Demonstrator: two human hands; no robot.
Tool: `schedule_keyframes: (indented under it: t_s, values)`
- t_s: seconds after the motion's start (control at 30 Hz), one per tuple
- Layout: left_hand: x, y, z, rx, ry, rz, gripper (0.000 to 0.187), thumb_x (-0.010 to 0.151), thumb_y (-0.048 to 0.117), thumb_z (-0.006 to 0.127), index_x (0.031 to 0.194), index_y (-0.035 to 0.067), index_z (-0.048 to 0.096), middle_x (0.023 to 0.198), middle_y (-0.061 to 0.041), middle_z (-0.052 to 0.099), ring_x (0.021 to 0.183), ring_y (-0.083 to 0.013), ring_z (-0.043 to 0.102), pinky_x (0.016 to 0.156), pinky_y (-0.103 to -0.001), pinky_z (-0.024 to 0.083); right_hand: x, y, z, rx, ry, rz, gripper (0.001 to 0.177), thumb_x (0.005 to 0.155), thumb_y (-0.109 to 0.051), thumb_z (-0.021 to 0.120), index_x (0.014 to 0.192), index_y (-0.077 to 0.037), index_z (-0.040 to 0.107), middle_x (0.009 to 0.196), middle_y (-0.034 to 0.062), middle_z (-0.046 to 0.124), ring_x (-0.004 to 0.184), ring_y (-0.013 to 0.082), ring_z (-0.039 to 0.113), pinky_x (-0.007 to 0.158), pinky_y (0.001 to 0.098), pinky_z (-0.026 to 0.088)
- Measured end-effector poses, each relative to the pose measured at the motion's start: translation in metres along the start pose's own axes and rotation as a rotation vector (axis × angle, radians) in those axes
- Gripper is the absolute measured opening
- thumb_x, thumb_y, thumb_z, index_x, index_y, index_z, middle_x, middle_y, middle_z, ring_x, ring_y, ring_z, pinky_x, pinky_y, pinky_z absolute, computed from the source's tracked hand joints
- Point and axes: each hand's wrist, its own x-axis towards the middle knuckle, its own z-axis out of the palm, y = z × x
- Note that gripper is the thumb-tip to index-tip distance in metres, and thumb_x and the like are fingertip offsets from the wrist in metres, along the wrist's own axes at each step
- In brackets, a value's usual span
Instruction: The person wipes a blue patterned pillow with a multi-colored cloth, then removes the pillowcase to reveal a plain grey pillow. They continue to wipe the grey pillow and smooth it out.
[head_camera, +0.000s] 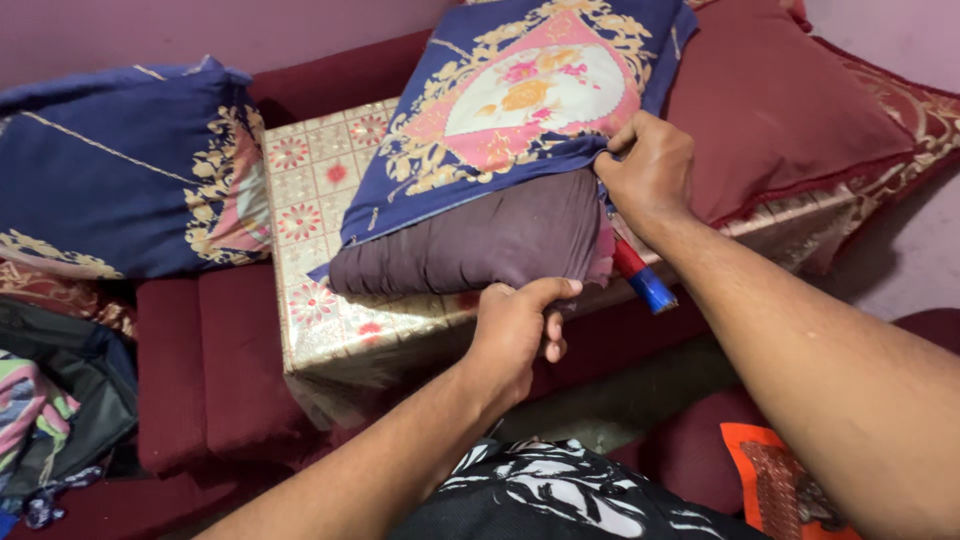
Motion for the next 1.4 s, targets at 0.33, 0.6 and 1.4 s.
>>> schedule_keyframes:
  t_s: [0.33, 0.6, 1.4]
  values:
    - [0.015, 0.008, -0.013, 0.129, -0.053, -0.030, 0.030, 0.085, 0.017, 0.072, 0.064, -0.003, 0.062, 0.049, -0.008, 0.056, 0.035, -0.0194, 0.049, 0.044, -0.029, 0.043, 0.015, 0.022, 0.024, -0.051, 0.021, 0.014, 0.016, 0.077, -0.007, 0.081, 0.084, -0.001, 0.068, 0.086, 0.0170, 0.073, 0.076, 0.0321, 0.073, 0.069, 0.0417, 0.056]
    - [0.022, -0.001, -0.029, 0.290, -0.249, -0.313, 0.036, 0.090, 0.027, 0.072, 0.072, -0.003, 0.066, 0.060, -0.010, 0.066, 0.048, -0.0182, 0.065, 0.050, -0.031, 0.051, 0.001, 0.016, 0.011, -0.178, -0.099, 0.162, 0.021, 0.077, -0.009, 0.080, 0.087, -0.001, 0.064, 0.087, 0.0189, 0.070, 0.079, 0.0366, 0.070, 0.071, 0.0466, 0.054]
    - [0.113, 0.083, -0.296, 0.895, 0.296, -0.144, 0.064, 0.090, 0.024, 0.064, 0.150, 0.008, 0.047, 0.115, -0.024, 0.073, 0.085, -0.0327, 0.073, 0.078, -0.045, 0.060, -0.063, -0.197, 0.089, -0.102, -0.395, -0.264, 0.027, 0.074, -0.019, 0.074, 0.099, -0.011, 0.071, 0.105, 0.0128, 0.066, 0.106, 0.0357, 0.062, 0.089, 0.0489, 0.047]
